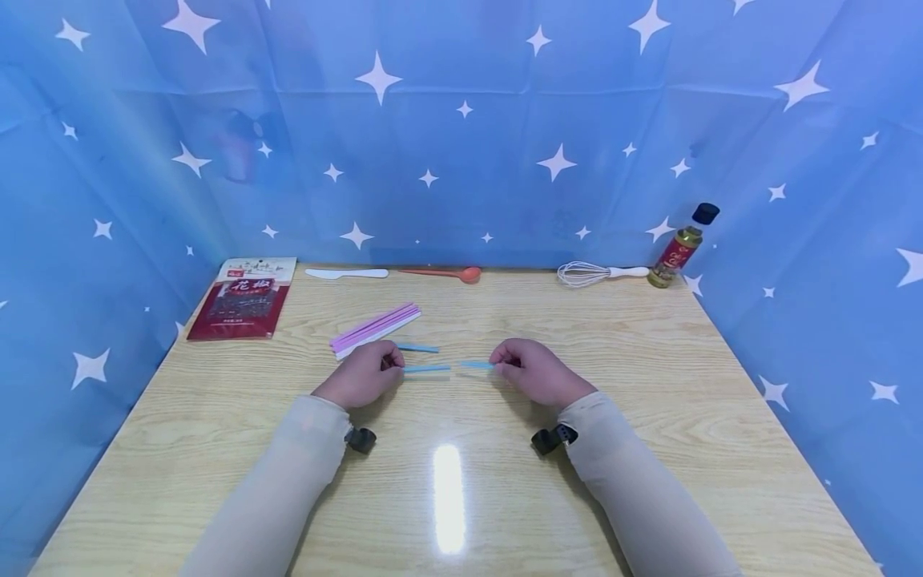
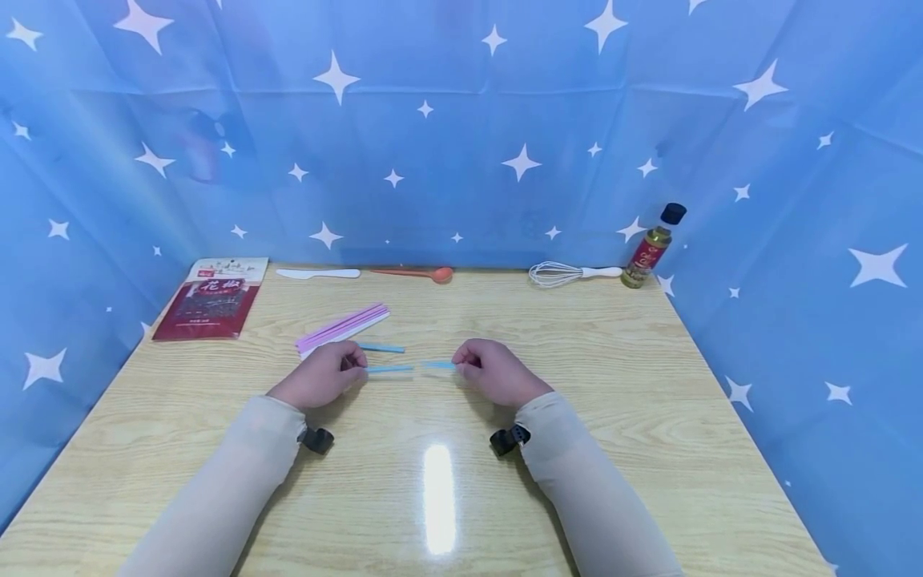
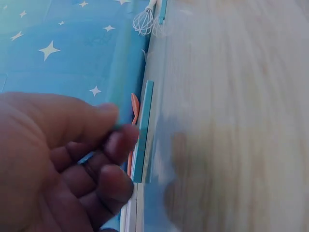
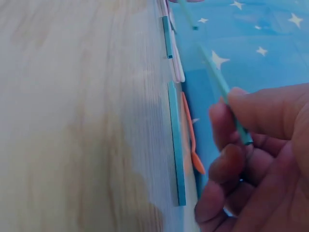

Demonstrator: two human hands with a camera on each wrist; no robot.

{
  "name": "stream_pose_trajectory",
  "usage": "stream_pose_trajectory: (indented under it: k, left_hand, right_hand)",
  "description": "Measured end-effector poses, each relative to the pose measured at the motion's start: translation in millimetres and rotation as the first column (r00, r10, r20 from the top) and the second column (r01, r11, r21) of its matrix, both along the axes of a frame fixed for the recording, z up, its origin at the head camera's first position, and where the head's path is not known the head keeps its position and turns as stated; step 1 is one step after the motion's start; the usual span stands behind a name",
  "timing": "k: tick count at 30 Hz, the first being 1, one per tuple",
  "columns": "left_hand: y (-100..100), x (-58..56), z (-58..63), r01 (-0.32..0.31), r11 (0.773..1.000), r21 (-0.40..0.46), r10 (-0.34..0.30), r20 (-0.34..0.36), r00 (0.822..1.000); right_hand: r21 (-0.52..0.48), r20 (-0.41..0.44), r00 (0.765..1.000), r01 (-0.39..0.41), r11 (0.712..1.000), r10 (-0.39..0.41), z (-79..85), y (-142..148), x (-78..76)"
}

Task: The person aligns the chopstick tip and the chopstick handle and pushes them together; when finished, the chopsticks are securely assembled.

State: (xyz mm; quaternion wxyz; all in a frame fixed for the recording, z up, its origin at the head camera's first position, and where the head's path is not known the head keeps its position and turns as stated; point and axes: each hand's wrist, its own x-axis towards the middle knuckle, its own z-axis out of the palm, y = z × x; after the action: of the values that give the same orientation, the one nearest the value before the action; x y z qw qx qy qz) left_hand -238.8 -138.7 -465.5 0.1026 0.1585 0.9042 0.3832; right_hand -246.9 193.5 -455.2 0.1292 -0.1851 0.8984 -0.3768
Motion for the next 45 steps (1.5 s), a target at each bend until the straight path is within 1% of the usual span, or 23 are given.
stream_pose_trajectory:
  k: [2,5,11,15,21,25,28,33,45]
  left_hand:
    - [0.6,0.5,1.0,0.002,0.999,0.037,-0.002,-0.007,1.000]
    - [1.4,1.2,1.8,0.002,0.998,0.065,-0.001,-0.015,1.000]
    - [1.7,1.5,1.4,-0.002,0.995,0.097,0.005,-0.033,0.999]
    - [1.6,0.7,0.9,-0.016,0.994,0.110,0.022,-0.050,0.999]
    - [1.2,0.1,0.2,-0.019,0.992,0.122,0.027,-0.058,0.998]
    - [1.0,1.0,1.2,-0.012,0.990,0.142,0.021,-0.063,0.998]
    - [1.2,2.1,2.7,-0.004,0.987,0.159,0.013,-0.052,0.999]
    - [2.3,3.1,4.8,0.003,0.982,0.187,0.002,-0.026,1.000]
    - [5.1,3.6,5.1,-0.005,0.979,0.206,0.013,-0.039,0.999]
  right_hand:
    - [-0.025,-0.015,1.000,0.011,1.000,-0.012,0.9,-0.9,0.1]
    - [-0.043,-0.054,0.998,0.013,0.999,-0.016,2.1,-2.4,0.5]
    - [-0.063,-0.105,0.995,0.000,0.998,-0.006,1.8,-3.0,0.7]
    - [-0.077,-0.120,0.993,0.008,0.997,-0.017,1.6,-2.7,0.9]
    - [-0.090,-0.117,0.993,0.009,0.996,-0.019,2.1,-2.4,1.2]
    - [-0.091,-0.106,0.994,0.029,0.995,-0.039,2.6,-2.5,1.5]
    - [-0.092,-0.100,0.994,0.041,0.995,-0.050,2.4,-2.6,2.0]
    - [-0.094,-0.110,0.993,0.032,0.995,-0.042,1.1,-1.7,1.8]
    - [-0.120,-0.126,0.990,0.051,0.991,-0.066,1.3,-4.3,3.7]
